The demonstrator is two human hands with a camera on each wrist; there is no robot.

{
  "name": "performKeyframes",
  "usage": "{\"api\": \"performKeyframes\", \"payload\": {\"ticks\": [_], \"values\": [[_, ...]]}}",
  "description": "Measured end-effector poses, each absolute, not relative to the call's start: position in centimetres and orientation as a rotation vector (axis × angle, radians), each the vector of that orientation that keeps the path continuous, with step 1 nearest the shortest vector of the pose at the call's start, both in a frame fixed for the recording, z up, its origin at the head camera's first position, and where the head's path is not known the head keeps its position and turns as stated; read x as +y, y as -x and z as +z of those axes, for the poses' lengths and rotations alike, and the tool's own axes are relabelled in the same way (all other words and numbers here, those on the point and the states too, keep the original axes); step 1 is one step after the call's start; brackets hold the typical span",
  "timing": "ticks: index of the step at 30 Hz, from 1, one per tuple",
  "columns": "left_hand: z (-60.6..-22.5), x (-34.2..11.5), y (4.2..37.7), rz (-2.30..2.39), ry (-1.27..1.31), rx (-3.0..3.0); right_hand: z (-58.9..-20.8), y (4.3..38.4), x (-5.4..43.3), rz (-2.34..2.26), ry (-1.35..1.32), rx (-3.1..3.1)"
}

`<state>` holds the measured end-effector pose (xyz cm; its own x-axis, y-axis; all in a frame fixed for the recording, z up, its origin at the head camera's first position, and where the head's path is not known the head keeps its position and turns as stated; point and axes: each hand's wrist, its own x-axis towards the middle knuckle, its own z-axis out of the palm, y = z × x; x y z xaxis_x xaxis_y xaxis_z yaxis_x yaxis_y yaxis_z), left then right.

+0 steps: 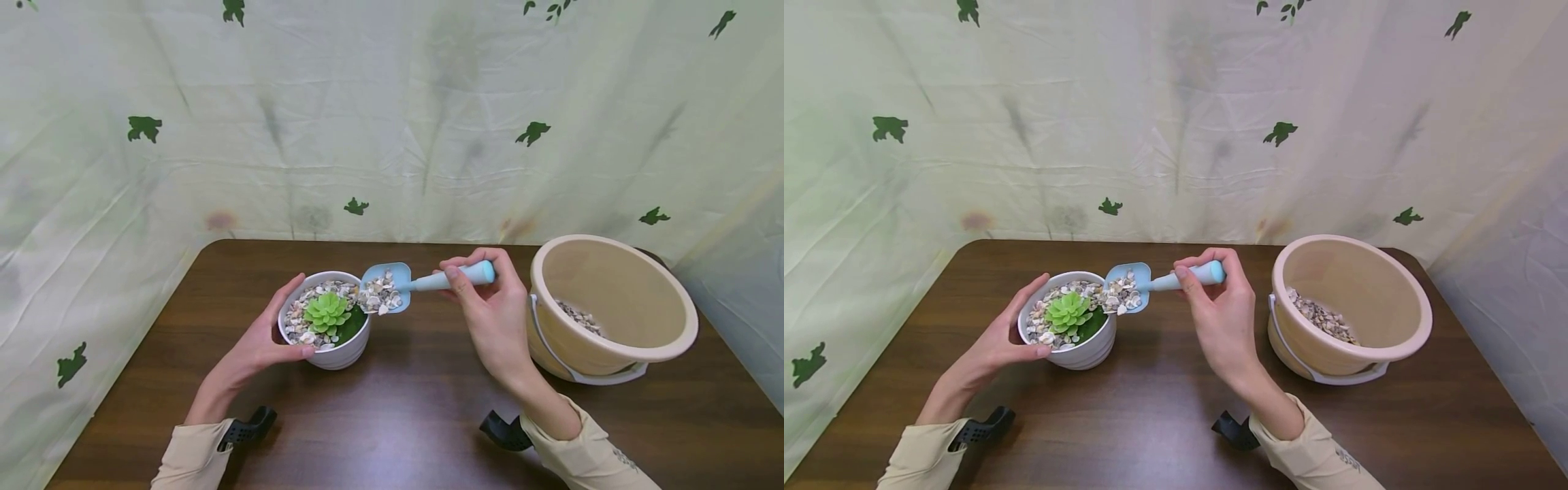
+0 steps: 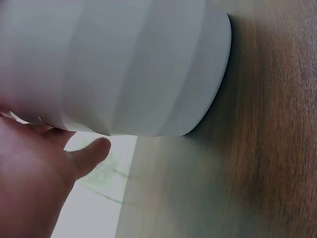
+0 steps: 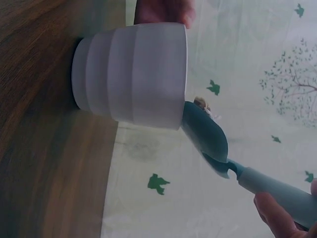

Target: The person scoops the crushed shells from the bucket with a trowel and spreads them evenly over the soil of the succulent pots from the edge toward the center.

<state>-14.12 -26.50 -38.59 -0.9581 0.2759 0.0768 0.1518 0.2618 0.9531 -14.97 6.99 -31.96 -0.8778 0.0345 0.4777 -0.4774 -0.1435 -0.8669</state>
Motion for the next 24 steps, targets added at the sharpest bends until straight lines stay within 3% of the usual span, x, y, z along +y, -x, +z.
{"api": "performKeyframes", "payload": {"ticks": [24], "values": [[-38.68, -26.47, 14.32, 1.794, -0.411, 2.443, -31.42, 15.09, 6.85, 2.056, -0.559, -1.797]]}}
